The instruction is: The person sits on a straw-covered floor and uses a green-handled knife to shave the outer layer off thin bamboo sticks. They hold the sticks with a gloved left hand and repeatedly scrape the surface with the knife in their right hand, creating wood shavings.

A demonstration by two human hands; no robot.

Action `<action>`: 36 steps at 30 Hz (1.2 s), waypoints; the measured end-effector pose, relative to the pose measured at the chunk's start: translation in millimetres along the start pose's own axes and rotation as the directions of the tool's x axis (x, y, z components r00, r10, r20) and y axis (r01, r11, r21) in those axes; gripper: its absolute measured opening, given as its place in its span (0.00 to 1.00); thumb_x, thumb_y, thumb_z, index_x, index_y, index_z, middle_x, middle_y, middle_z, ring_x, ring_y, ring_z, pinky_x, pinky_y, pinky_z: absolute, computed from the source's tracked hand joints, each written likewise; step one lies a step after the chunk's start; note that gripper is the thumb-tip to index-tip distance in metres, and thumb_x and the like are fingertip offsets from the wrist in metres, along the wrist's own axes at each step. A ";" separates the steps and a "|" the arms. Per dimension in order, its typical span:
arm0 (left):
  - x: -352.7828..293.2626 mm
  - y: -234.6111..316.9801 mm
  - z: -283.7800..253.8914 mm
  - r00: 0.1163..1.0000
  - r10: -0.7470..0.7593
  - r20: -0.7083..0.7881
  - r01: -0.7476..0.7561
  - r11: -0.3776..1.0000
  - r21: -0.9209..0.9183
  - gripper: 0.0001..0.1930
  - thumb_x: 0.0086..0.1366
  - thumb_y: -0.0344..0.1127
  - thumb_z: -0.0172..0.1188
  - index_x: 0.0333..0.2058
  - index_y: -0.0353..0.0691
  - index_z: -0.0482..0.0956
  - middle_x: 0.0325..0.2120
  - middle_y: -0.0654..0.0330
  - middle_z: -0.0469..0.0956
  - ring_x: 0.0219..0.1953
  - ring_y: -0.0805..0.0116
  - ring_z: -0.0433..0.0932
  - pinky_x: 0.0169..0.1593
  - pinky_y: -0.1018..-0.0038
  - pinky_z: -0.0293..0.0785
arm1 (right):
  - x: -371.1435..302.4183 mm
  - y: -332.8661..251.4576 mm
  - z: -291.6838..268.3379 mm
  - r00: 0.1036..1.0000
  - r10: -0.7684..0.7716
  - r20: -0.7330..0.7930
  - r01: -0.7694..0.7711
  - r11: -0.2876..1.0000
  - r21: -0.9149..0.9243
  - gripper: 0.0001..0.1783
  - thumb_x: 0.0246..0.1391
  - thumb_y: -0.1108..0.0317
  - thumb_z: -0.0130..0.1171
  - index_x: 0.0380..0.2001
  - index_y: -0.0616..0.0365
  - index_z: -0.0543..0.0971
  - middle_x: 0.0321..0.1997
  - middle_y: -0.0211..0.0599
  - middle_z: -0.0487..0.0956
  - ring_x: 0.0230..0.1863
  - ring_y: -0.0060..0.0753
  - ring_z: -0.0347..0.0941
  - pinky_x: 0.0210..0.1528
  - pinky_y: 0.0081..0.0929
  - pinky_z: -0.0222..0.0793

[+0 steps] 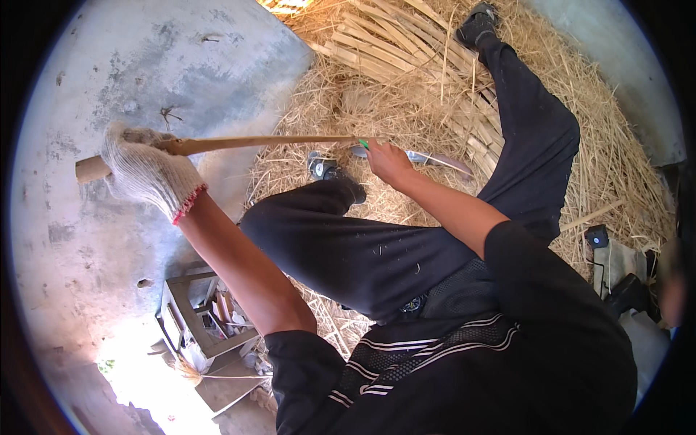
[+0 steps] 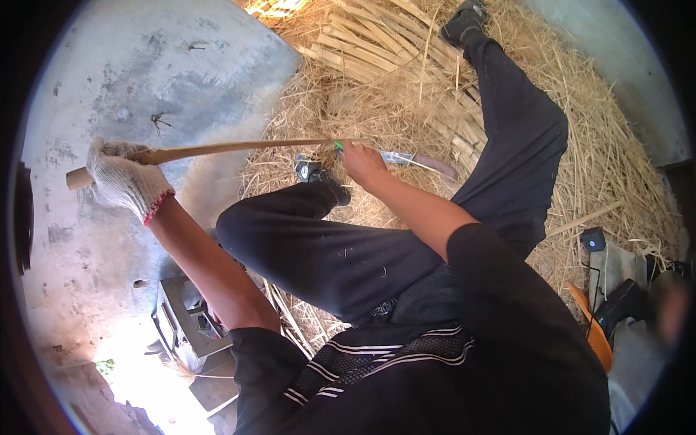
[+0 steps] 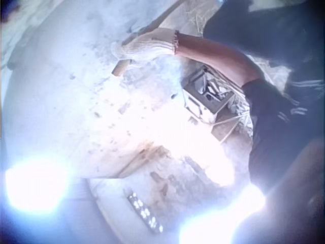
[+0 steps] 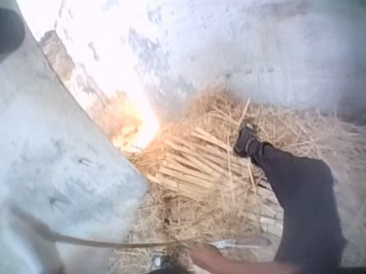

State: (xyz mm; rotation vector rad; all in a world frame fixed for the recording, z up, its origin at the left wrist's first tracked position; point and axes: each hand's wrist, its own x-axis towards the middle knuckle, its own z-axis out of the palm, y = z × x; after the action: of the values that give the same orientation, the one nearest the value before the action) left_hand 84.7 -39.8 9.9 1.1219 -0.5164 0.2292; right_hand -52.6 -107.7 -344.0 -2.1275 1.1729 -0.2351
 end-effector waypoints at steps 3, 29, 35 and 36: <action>-3.5 -2.0 8.7 0.999 0.002 0.050 -0.001 1.000 -0.027 0.13 0.56 0.28 0.58 0.23 0.45 0.60 0.11 0.69 0.61 0.10 0.78 0.58 0.15 0.74 0.59 | 20.2 54.3 52.8 0.968 0.231 0.094 -0.215 0.965 -0.151 0.15 0.63 0.66 0.47 0.48 0.61 0.76 0.42 0.51 0.82 0.46 0.49 0.80 0.42 0.43 0.78; -1.3 -0.3 -16.3 0.969 -0.024 0.247 0.084 0.968 -0.235 0.22 0.58 0.31 0.57 0.12 0.53 0.54 0.07 0.72 0.51 0.09 0.78 0.48 0.17 0.76 0.47 | -52.1 -73.3 -56.5 0.986 -0.164 -0.015 0.160 0.933 0.322 0.15 0.63 0.64 0.48 0.40 0.70 0.70 0.26 0.65 0.77 0.32 0.69 0.76 0.35 0.55 0.73; -6.5 1.8 -13.0 0.997 0.013 0.075 0.002 0.981 -0.195 0.20 0.55 0.29 0.60 0.13 0.51 0.58 0.07 0.72 0.56 0.08 0.81 0.52 0.14 0.78 0.49 | -65.2 -100.9 -70.4 0.947 -0.307 -0.097 0.320 0.925 0.202 0.16 0.64 0.62 0.49 0.43 0.67 0.70 0.24 0.64 0.76 0.29 0.68 0.74 0.32 0.56 0.69; -11.2 1.1 -4.7 0.998 0.029 0.055 -0.018 0.982 -0.186 0.19 0.54 0.28 0.61 0.13 0.51 0.60 0.07 0.72 0.58 0.08 0.81 0.54 0.13 0.78 0.51 | -59.8 -89.4 -56.0 0.928 -0.343 -0.144 0.362 0.922 0.138 0.16 0.64 0.62 0.49 0.43 0.67 0.70 0.24 0.64 0.77 0.29 0.68 0.75 0.32 0.56 0.70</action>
State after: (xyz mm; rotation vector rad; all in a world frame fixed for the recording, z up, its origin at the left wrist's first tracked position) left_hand 75.9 -34.2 3.6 0.9437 -0.5903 0.1660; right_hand -52.2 -54.7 -234.9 -2.1899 0.7911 -0.6064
